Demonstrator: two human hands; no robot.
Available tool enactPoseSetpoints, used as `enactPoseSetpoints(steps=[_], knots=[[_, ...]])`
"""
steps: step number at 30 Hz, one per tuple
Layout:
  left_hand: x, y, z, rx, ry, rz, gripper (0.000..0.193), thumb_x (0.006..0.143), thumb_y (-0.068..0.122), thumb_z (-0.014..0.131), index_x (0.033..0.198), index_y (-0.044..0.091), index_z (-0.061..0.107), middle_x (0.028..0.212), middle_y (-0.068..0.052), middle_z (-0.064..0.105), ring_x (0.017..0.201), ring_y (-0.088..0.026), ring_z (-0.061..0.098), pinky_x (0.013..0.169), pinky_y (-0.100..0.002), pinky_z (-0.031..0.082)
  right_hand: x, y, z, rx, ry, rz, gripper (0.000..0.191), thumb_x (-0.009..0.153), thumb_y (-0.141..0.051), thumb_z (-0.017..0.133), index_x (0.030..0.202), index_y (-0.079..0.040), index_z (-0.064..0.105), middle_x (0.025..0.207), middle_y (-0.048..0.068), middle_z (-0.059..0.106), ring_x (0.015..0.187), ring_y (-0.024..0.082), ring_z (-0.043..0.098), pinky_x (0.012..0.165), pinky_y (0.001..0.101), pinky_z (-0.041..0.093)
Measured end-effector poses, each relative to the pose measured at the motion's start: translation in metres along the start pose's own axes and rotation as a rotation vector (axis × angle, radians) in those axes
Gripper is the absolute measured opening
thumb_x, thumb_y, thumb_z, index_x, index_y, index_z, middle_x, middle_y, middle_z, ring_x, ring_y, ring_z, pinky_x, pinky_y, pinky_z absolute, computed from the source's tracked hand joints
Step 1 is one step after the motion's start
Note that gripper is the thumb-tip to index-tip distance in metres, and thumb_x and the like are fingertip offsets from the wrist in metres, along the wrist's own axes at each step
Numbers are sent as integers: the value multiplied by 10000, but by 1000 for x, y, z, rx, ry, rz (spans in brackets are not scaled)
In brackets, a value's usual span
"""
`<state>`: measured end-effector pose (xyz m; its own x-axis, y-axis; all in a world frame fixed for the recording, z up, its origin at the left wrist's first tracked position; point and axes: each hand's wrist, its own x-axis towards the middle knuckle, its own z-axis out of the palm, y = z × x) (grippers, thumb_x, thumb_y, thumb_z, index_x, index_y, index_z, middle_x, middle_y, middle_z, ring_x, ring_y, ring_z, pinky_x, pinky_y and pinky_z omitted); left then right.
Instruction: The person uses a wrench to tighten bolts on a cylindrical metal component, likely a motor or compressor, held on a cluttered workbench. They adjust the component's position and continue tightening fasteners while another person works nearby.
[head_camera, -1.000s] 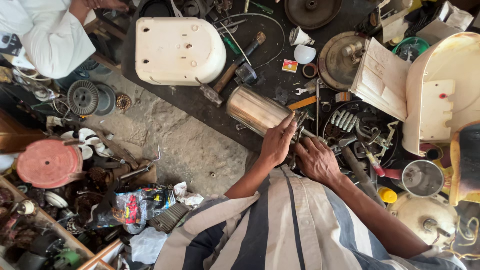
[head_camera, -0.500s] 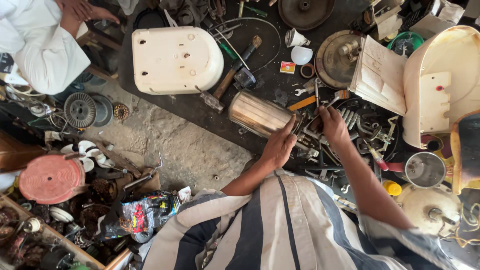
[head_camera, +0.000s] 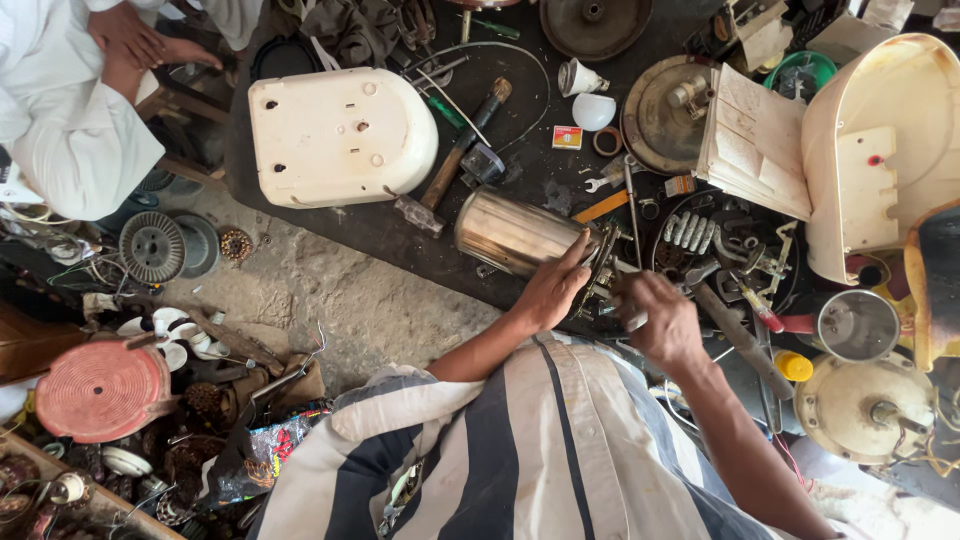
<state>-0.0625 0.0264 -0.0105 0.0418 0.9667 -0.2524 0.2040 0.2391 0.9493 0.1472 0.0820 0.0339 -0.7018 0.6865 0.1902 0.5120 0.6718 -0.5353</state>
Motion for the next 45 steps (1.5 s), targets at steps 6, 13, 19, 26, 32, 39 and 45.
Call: enactPoseSetpoints(steps=[6, 13, 19, 26, 32, 39, 45], knots=[[0, -1, 0, -83, 46, 131, 731, 1055, 409, 404, 1645, 33, 193, 1371, -279, 645, 900, -298, 706, 919, -403, 528, -5, -21, 1, -171, -38, -146, 225, 856, -222, 692, 1024, -80, 648, 996, 140, 679, 886, 306, 683, 676, 421, 618], [1, -6, 1, -63, 56, 172, 716, 1071, 397, 407, 1637, 16, 192, 1427, -287, 612, 1001, -351, 705, 960, -406, 509, 5, -2, 5, -92, -125, -11, 124, 1024, -185, 625, 998, -64, 613, 959, 94, 643, 862, 258, 667, 696, 378, 607], [0, 6, -3, -68, 46, 136, 769, 1055, 464, 374, 1637, -11, 212, 898, -215, 648, 691, -263, 606, 774, -400, 506, 9, 5, 1, -12, -9, -117, 175, 1049, -199, 561, 1007, -37, 610, 949, 136, 678, 799, 248, 675, 606, 349, 604], [-2, 11, -5, -59, 23, 94, 786, 1042, 470, 361, 1631, -24, 200, 612, -119, 471, 587, -212, 499, 676, -402, 463, 67, 65, 21, 935, -83, 957, 333, 1131, -304, 452, 1075, -19, 615, 792, 101, 669, 637, 178, 641, 567, 331, 555], [-3, 3, -4, -33, 74, 202, 746, 1111, 459, 361, 1663, -17, 203, 719, -100, 586, 712, -194, 584, 823, -407, 469, 34, 72, 12, 430, 74, 738, 409, 1161, -303, 384, 1070, -5, 649, 822, 113, 714, 642, 190, 658, 575, 360, 543], [-3, 5, -7, -63, 31, 55, 756, 1030, 434, 380, 1646, 39, 193, 597, -112, 431, 554, -195, 471, 628, -376, 444, -3, 21, 14, 247, 158, 159, 172, 1123, -113, 488, 1052, -20, 614, 942, 118, 747, 747, 177, 740, 596, 293, 631], [-4, 12, -8, -105, 32, 56, 708, 1040, 350, 411, 1656, 70, 203, 637, -94, 438, 576, -177, 457, 623, -360, 445, 2, -19, 0, -77, 150, -163, 60, 1001, -79, 634, 1011, -24, 614, 1027, 141, 719, 859, 253, 726, 662, 345, 638]])
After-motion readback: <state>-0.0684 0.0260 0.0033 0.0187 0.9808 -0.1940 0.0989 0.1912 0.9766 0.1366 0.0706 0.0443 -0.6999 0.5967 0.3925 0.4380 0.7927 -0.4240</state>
